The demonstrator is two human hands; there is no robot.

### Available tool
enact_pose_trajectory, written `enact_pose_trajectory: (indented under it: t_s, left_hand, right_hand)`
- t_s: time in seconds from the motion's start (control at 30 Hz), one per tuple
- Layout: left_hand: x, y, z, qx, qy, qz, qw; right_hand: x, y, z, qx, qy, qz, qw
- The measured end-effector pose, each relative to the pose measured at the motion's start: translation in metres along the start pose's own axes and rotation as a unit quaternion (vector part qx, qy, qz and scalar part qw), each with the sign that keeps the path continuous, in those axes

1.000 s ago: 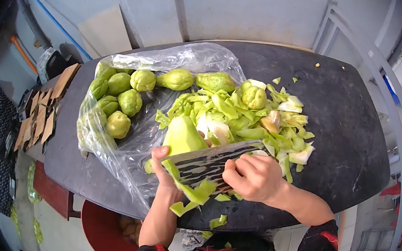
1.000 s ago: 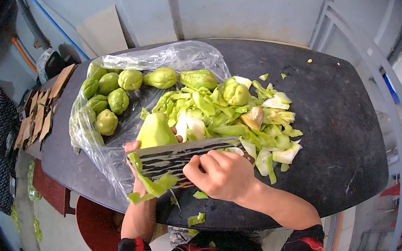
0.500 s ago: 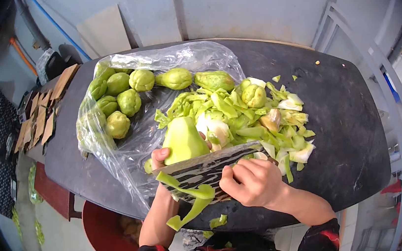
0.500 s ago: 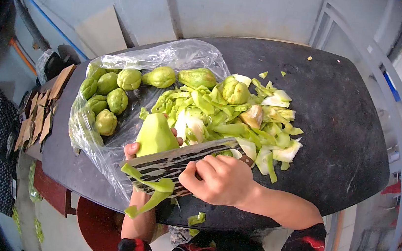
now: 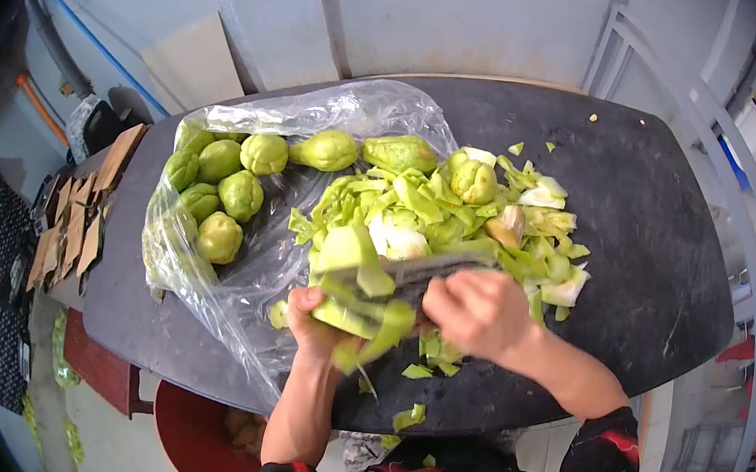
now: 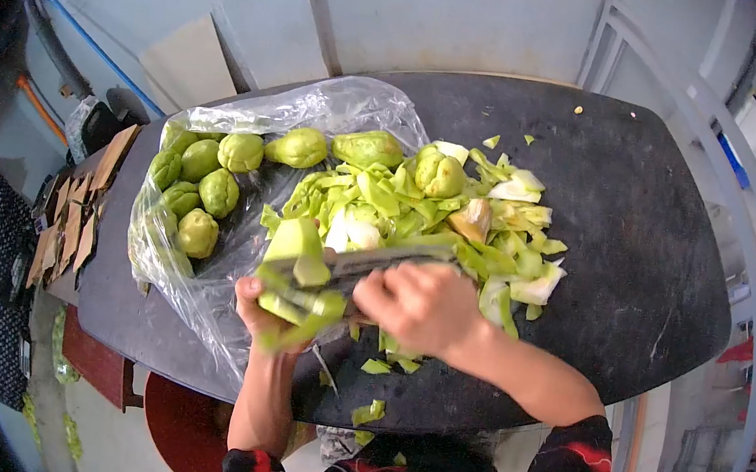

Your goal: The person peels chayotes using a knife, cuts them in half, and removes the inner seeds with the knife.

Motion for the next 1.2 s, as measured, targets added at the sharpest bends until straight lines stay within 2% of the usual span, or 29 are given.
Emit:
enact_pose_trajectory:
  t_s: [0.07,0.27,0.4,0.47,0.53,0.57,0.63,0.67,0.73,0.8,0.83,0.87,0.93,1.0,1.07,1.13,1.2]
  left_hand:
    - [0.003,0.002,0.004,0.019,-0.039,0.014,0.999]
    - [0.003,-0.005,-0.007,-0.006,-0.018,0.022,1.0]
    - [0.001,0.008,0.007,-0.008,-0.027,0.053,0.998]
    - [0.006,0.006,0.007,-0.018,0.01,0.056,0.998]
    - [0.007,0.001,0.007,-0.014,0.052,0.04,0.998]
    - [0.008,0.003,0.007,-0.016,0.051,0.038,0.998]
    - [0.006,0.001,0.017,-0.057,-0.068,-0.001,0.996]
    - [0.008,0.001,0.017,-0.056,-0.069,-0.005,0.996]
    - [0.009,0.001,0.028,-0.095,-0.163,-0.021,0.982]
    - [0.005,0.0,0.03,-0.105,-0.156,-0.002,0.982]
    - [0.004,-0.002,0.016,-0.084,-0.122,0.017,0.989]
    - [0.003,-0.001,0.007,-0.062,-0.088,0.036,0.994]
    - [0.007,0.001,0.006,-0.086,-0.079,0.036,0.993]
    - [0.007,0.002,0.001,-0.049,-0.12,0.04,0.991]
    - [0.007,0.004,0.003,-0.046,-0.104,0.045,0.993]
    - [0.006,0.008,0.004,-0.136,-0.039,0.055,0.988]
    - [0.007,0.008,0.006,-0.132,-0.032,0.053,0.989]
  right_hand:
    - [-0.004,-0.025,-0.021,0.005,0.031,-0.063,0.998]
    - [-0.001,-0.021,-0.012,-0.014,-0.003,-0.065,0.998]
    - [-0.003,-0.022,-0.015,-0.004,0.064,-0.076,0.995]
    - [-0.007,-0.043,-0.029,-0.02,0.091,-0.132,0.987]
    - [-0.005,-0.045,-0.027,-0.016,0.094,-0.134,0.986]
    - [-0.004,-0.044,-0.023,-0.01,0.082,-0.131,0.988]
    - [-0.003,-0.037,-0.016,0.001,0.074,-0.127,0.989]
    - [-0.001,-0.032,-0.013,-0.009,0.063,-0.112,0.992]
    - [0.0,-0.023,-0.008,-0.016,0.053,-0.095,0.994]
    - [0.001,-0.004,-0.002,-0.049,0.013,-0.013,0.999]
    - [0.001,0.006,0.002,-0.05,-0.017,0.03,0.998]
    - [0.002,0.011,0.003,-0.049,-0.016,0.03,0.998]
    - [0.002,0.023,0.008,-0.06,-0.039,0.076,0.995]
    - [0.001,0.026,0.004,-0.049,-0.05,0.084,0.994]
    - [0.001,0.028,0.003,-0.057,-0.045,0.087,0.994]
    - [0.0,0.028,0.001,-0.06,-0.05,0.09,0.993]
    - [0.0,0.028,0.001,-0.061,-0.055,0.092,0.992]
Point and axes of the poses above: each hand's wrist, its own x-axis towards the middle knuckle, its own z-axis out of the back of the hand, y = z × x, the point moved 5 cm from there along x, towards the middle knuckle, and after that the axes turned 7 degrees about -z, right-handed, at the moved point
